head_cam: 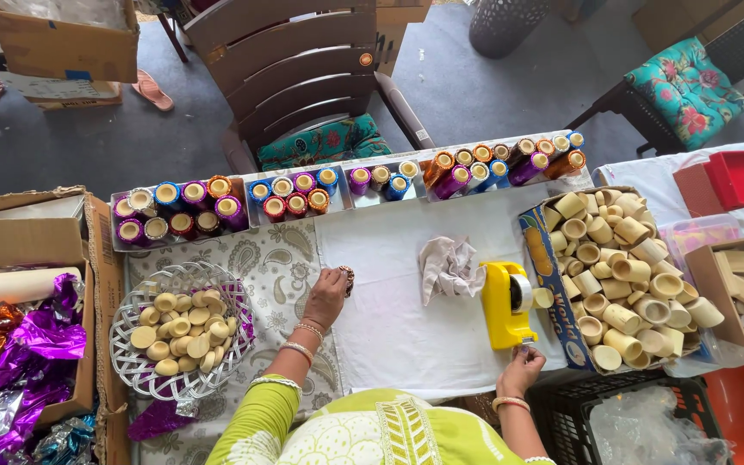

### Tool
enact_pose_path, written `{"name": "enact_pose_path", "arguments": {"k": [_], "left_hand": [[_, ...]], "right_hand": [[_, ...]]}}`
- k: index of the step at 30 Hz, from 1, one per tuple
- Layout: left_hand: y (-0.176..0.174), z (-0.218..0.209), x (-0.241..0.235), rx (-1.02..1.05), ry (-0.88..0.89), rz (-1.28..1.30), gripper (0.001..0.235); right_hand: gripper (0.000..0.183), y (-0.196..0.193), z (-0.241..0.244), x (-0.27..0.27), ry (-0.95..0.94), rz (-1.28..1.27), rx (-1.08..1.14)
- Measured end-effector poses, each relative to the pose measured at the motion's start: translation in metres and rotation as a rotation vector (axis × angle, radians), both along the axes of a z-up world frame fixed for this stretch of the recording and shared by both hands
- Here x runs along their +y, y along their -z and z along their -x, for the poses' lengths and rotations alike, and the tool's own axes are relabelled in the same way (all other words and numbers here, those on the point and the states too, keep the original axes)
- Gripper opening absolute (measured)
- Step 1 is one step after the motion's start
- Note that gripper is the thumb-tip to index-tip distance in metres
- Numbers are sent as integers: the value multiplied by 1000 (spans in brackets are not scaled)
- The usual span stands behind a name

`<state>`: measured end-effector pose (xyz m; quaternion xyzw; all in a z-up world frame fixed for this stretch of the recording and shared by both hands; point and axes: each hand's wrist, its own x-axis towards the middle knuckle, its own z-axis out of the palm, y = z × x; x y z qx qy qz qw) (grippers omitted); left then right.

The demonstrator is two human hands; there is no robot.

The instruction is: The person wraps small cylindrical candle holders in metallic foil, secures them with tape, and places the finished items into a tray. They repeat this process for multiple units, using a tape dispenser and foil sheets.

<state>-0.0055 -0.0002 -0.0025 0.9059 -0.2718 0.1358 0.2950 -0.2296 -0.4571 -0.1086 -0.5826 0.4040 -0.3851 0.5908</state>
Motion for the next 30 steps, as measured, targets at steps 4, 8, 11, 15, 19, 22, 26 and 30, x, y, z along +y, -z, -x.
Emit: {"name": "enact_pose_path", "arguments": {"k": [4,8,11,15,19,22,26,30], "left_hand": [[-4,1,1,-15,1,3,17],[-4,1,1,-11,-4,20,17],[-8,2,1,-5,-3,37,17],[-4,5,1,34,2,38,15],[-1,1,0,49,-18,30,13],[3,6,-1,60,-27,58,17],[9,5,-1,29,-46,84,21],[13,5,-3,33,-58,86,26]], "right_hand": [[12,-4,-3,1,16,17,50],[11,-6,-5,-2,23,-33,102],[11,13,4,-13,6,-62,86],[23,58,50,-10,-75,-154,67],[14,56,42,64,-173,-191,178],[15,0,-19,143,-458,-195,214],[17,-62,-109,216,-869,-15,220],[15,-104,-196,271,-1116,225,142]]}}
